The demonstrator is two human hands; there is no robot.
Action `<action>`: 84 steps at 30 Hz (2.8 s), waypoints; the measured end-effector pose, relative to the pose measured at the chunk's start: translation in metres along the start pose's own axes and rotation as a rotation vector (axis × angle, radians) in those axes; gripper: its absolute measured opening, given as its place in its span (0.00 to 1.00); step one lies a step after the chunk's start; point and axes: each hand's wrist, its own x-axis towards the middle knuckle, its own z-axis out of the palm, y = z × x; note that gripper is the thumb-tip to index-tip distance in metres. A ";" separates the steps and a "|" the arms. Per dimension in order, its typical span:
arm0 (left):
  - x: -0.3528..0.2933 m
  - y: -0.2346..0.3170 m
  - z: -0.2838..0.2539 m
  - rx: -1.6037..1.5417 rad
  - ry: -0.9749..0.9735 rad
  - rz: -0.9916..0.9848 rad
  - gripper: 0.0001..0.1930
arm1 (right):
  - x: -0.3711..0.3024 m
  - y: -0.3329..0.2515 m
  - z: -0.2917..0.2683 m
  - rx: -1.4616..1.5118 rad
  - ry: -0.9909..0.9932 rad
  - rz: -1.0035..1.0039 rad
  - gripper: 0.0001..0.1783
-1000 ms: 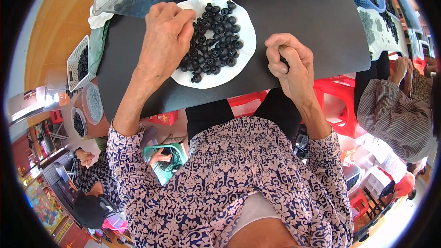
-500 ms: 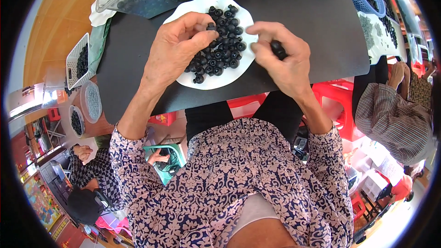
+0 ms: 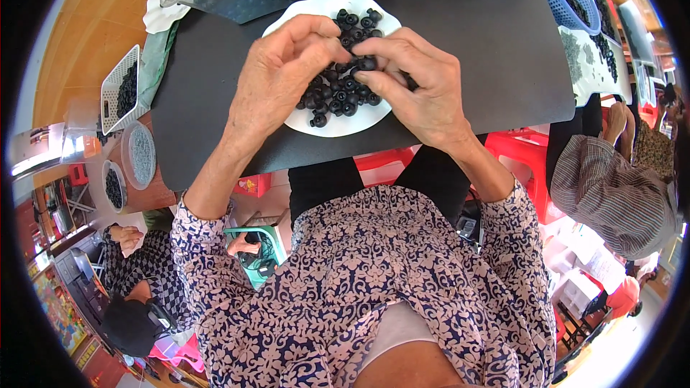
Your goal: The person assembles plastic cord locks by hand on a plate and scoops additional parts onto the plate from a plastic container.
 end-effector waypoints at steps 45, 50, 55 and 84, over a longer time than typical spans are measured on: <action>0.060 -0.006 0.004 1.157 -0.092 0.401 0.05 | 0.000 0.020 -0.023 0.592 0.114 0.504 0.10; 0.057 -0.005 -0.006 0.987 -0.085 0.430 0.05 | -0.001 0.020 -0.022 0.543 0.102 0.509 0.10; 0.056 -0.010 -0.005 1.180 -0.127 0.521 0.06 | -0.002 0.019 -0.021 0.560 0.083 0.513 0.10; 0.032 -0.013 -0.007 0.885 0.001 0.455 0.07 | 0.003 0.012 -0.016 0.021 0.087 0.153 0.10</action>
